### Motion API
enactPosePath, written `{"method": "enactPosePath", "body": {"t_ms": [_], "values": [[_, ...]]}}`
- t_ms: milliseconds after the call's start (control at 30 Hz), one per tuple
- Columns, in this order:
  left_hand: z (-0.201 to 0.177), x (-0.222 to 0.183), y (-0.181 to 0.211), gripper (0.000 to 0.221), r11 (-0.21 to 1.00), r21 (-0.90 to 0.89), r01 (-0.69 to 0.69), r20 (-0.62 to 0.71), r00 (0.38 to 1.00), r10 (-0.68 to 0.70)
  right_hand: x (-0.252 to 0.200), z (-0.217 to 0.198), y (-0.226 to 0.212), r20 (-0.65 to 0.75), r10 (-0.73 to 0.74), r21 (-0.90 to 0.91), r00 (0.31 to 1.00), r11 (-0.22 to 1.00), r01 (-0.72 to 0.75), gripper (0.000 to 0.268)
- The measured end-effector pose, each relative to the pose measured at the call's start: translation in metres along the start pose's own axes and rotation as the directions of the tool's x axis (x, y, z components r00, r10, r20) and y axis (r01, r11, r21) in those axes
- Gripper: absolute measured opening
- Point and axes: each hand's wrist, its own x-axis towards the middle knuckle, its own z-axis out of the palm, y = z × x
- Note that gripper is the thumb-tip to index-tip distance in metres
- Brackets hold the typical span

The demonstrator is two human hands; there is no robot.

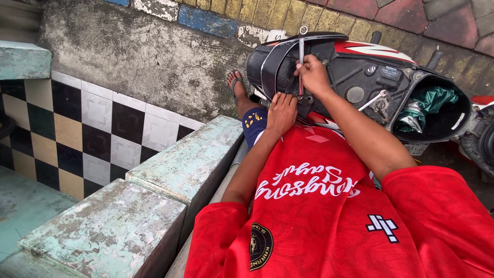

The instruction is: Using a wrench to loosen bolts on the rear frame of a motorcycle

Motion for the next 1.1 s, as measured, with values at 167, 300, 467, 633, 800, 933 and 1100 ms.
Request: {"method": "enactPosePath", "body": {"t_ms": [167,300,467,633,800,933,1100], "values": [[-0.003,0.002,0.001,0.016,1.000,-0.012,-0.029,-0.046,0.999,0.028,-0.016,-0.018,-0.027,-0.155,0.132,0.341,0.979,0.937,-0.073,0.011],[0.001,-0.001,-0.002,0.018,0.999,-0.009,-0.038,-0.060,0.997,0.038,-0.028,-0.046,-0.001,-0.178,0.374,0.731,0.910,0.669,-0.132,0.009],[0.009,-0.003,-0.003,0.025,0.999,0.007,-0.036,-0.069,0.997,0.036,-0.082,-0.071,0.038,-0.089,0.557,0.911,0.825,0.381,-0.159,0.008],[-0.006,0.002,0.000,0.036,0.999,0.023,-0.039,-0.065,0.997,0.041,-0.123,-0.063,0.073,-0.006,0.672,0.959,0.740,0.215,-0.187,0.012],[-0.008,0.003,0.000,0.041,0.999,0.030,-0.036,-0.056,0.998,0.038,-0.128,-0.053,0.067,0.035,0.688,0.972,0.725,0.145,-0.185,0.012],[-0.014,0.004,0.001,0.043,0.999,0.034,-0.029,-0.028,0.999,0.030,-0.125,-0.044,0.068,0.059,0.668,0.975,0.741,0.120,-0.187,0.012],[-0.013,0.004,0.001,0.043,0.999,0.038,-0.028,-0.020,0.999,0.029,-0.121,-0.041,0.076,0.033,0.619,0.952,0.785,0.220,-0.214,0.012]]}}
